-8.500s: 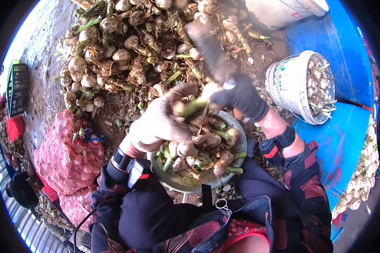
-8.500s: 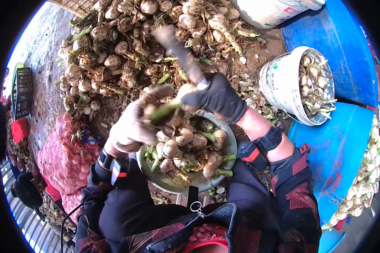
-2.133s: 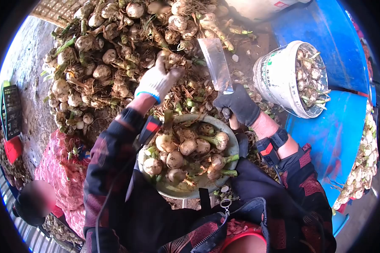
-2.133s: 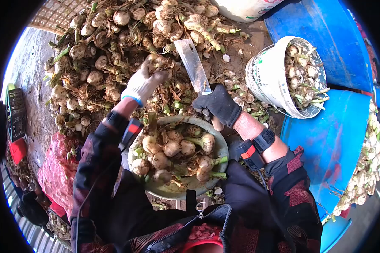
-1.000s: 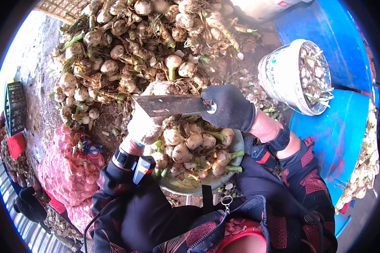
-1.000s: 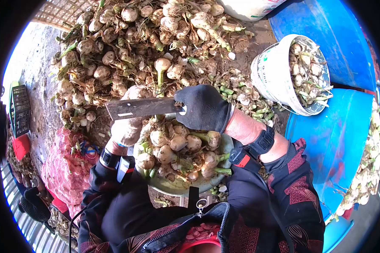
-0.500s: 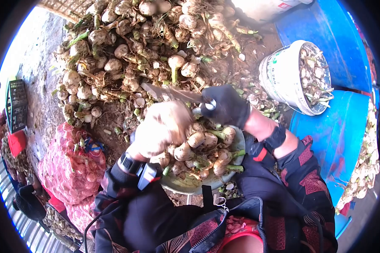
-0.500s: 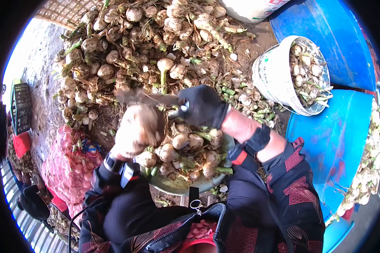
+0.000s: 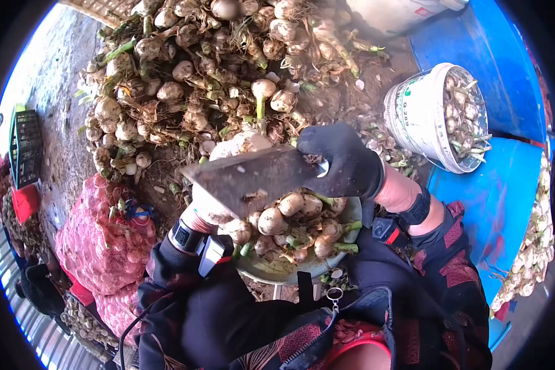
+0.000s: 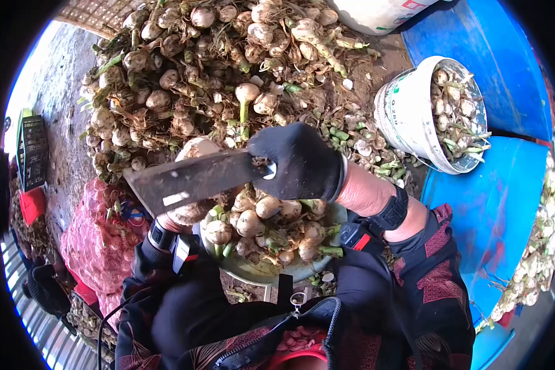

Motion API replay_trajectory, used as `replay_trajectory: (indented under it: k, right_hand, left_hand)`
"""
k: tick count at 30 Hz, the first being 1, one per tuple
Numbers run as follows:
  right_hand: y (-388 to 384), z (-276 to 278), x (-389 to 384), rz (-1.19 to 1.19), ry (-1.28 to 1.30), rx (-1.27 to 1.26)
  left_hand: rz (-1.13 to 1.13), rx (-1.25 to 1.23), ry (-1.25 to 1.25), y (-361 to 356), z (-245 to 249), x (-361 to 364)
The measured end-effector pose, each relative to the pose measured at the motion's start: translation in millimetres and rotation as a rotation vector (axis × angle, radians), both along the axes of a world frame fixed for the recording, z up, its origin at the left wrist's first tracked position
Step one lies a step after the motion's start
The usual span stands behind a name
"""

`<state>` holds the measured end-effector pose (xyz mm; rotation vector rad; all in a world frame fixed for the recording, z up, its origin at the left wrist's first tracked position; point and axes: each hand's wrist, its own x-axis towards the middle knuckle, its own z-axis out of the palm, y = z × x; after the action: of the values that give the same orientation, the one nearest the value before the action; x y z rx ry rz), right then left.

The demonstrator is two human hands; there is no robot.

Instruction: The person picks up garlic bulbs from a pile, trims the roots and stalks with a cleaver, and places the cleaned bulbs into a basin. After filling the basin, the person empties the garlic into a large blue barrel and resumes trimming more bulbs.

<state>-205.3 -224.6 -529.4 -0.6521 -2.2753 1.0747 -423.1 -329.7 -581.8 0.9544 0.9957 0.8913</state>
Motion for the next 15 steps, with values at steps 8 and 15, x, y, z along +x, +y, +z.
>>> replay_trajectory:
  k: [8,15]
  right_hand:
    - [6.7,-61.4,28.3,-0.195,-0.349,-0.114]
    - [7.1,-3.5,13.1,-0.173,-0.014,-0.938]
  left_hand:
    - [0.09,-0.286,-0.493,6.9,50.5,13.1]
    - [-0.281,0.253,0.851,45.5,65.0,36.5]
